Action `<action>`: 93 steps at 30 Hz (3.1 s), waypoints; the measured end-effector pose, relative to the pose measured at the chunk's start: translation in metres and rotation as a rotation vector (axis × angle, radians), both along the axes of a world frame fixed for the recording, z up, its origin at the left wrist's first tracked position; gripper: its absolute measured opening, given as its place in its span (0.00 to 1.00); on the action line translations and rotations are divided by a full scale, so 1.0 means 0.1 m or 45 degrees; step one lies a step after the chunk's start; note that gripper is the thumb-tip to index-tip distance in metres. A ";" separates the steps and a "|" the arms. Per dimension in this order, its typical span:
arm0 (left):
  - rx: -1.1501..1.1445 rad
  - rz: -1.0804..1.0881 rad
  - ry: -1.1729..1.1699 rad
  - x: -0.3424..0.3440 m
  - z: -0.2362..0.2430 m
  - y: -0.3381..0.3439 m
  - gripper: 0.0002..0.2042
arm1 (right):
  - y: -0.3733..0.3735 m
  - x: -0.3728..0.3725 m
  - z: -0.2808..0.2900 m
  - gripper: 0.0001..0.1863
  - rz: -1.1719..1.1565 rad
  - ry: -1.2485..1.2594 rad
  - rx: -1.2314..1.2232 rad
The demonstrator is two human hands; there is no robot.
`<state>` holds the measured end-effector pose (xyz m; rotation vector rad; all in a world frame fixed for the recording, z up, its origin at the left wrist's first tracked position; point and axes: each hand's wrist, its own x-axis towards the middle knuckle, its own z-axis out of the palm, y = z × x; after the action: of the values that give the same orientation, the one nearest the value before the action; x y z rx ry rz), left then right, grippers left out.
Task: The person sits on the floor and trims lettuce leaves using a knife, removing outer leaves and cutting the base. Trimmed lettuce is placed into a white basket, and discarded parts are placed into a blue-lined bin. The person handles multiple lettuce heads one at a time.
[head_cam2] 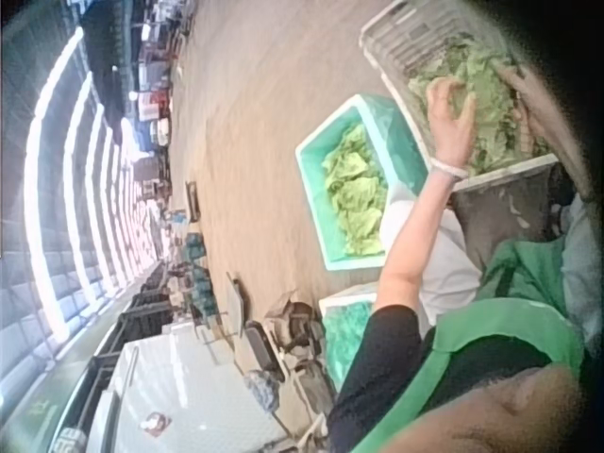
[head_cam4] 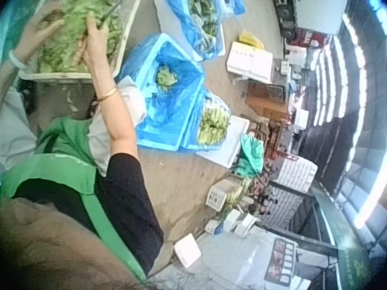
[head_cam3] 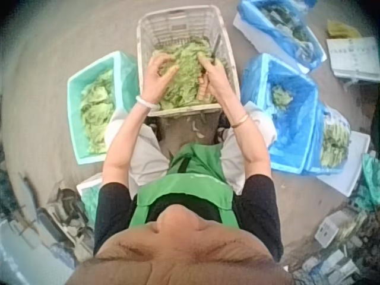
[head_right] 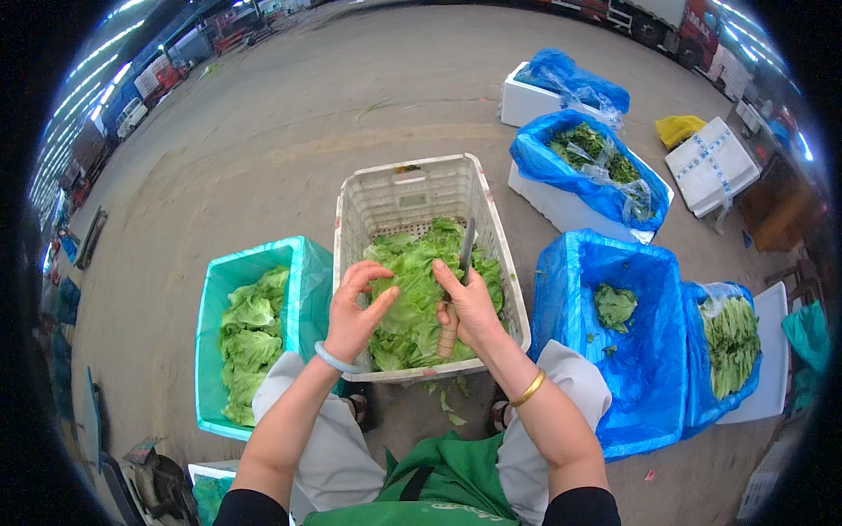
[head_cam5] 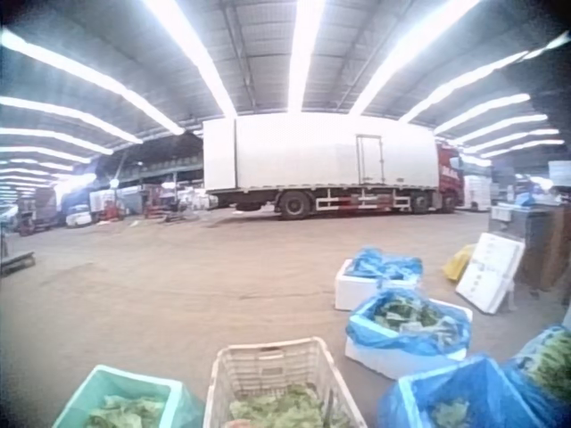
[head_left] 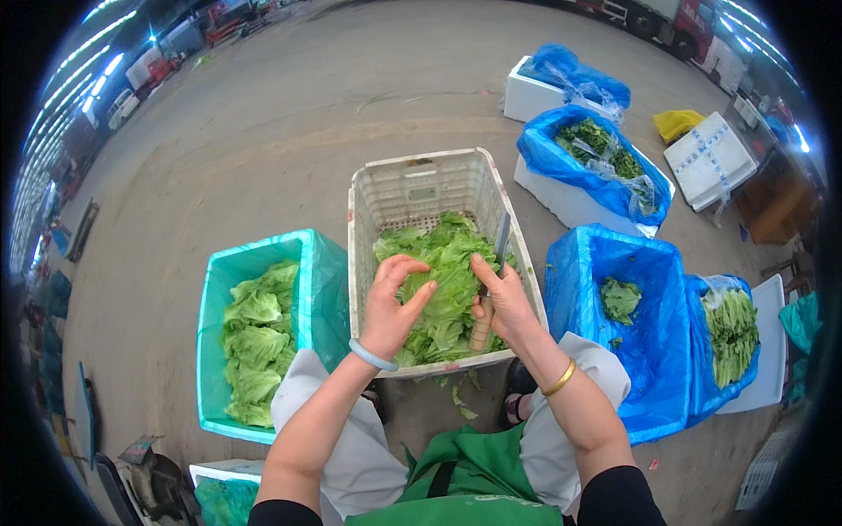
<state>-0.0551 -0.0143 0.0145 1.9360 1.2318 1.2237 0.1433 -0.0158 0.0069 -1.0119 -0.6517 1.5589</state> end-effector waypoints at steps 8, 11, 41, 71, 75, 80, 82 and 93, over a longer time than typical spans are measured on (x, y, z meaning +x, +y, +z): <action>0.066 0.151 -0.214 0.04 -0.07 0.00 0.07 | 0.04 0.06 -0.10 0.18 -0.242 0.124 -0.064; -0.172 0.156 -0.888 -0.01 -0.08 0.07 0.06 | 0.12 0.23 -0.22 0.16 -0.319 0.308 -0.049; -0.796 -0.341 -0.626 0.01 0.01 0.15 0.37 | -0.16 0.41 0.42 0.36 0.195 -0.697 0.542; 0.754 0.438 0.548 -0.01 0.09 0.08 0.36 | -0.17 0.21 0.15 0.26 0.239 0.068 0.094; -0.589 0.073 -0.783 -0.31 -0.23 0.37 0.30 | -0.21 0.05 0.13 0.23 -0.040 -0.264 0.292; -1.122 -0.443 -1.482 0.06 0.03 0.15 0.26 | -0.26 0.06 -0.04 0.29 -0.158 -1.382 1.221; -0.997 -0.485 -1.447 0.08 0.00 0.12 0.27 | -0.30 0.00 0.02 0.30 -0.112 -1.551 1.390; -0.737 -0.464 -1.354 -0.19 0.11 0.18 0.30 | -0.15 0.20 -0.04 0.27 0.420 -0.158 -0.134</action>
<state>-0.0741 0.0034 0.0259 0.7950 0.5223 1.2265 0.1631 -0.0310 0.0033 -1.1288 -0.8640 1.8427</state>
